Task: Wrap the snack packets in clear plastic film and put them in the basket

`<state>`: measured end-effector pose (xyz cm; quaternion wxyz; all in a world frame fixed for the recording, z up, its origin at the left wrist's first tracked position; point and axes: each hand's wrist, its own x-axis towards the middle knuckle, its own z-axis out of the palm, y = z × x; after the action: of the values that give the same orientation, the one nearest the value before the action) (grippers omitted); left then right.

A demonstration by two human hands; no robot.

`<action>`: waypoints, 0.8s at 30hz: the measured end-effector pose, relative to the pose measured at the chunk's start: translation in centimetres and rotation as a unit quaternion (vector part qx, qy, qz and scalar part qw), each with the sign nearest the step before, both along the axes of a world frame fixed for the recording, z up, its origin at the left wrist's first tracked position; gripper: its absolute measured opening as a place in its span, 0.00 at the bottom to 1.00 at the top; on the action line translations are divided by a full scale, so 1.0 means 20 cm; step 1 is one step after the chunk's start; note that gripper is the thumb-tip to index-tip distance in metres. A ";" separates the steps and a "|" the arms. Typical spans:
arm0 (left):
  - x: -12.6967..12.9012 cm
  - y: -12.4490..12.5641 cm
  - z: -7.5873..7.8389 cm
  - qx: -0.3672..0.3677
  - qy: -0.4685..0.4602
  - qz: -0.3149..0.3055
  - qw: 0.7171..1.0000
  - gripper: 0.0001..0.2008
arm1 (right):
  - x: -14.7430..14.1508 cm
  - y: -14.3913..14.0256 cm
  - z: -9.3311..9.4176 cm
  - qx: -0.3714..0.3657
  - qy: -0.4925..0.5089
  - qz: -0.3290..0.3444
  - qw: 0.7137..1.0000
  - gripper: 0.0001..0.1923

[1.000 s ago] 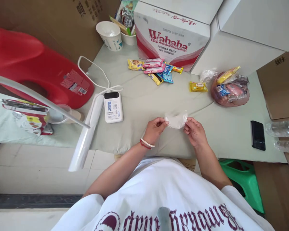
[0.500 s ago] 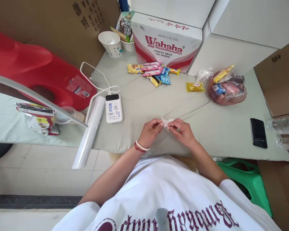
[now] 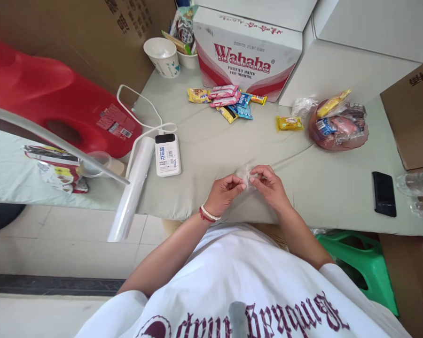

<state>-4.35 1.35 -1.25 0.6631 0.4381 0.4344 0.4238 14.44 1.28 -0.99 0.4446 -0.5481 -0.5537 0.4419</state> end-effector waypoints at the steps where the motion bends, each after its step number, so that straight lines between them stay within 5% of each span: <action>1: 0.00 0.00 -0.01 -0.002 -0.006 0.006 1.000 0.20 | 0.00 0.01 0.01 0.002 0.013 0.003 1.000 0.13; 8: -0.08 0.03 -0.03 -0.015 -0.053 0.035 0.998 0.20 | 0.06 0.03 0.06 -0.039 0.143 -0.045 0.988 0.14; 15: -0.10 0.02 0.02 0.028 -0.066 -0.031 0.997 0.18 | -0.05 0.08 0.06 -0.054 0.053 0.091 0.993 0.18; 24: -0.23 0.08 0.07 -0.021 -0.134 0.038 0.990 0.20 | 0.09 0.08 0.11 -0.041 0.186 -0.021 0.982 0.19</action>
<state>-9.05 2.97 0.14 0.7079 0.3466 0.3670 0.4941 16.34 2.88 1.24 0.5262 -0.4857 -0.4315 0.5487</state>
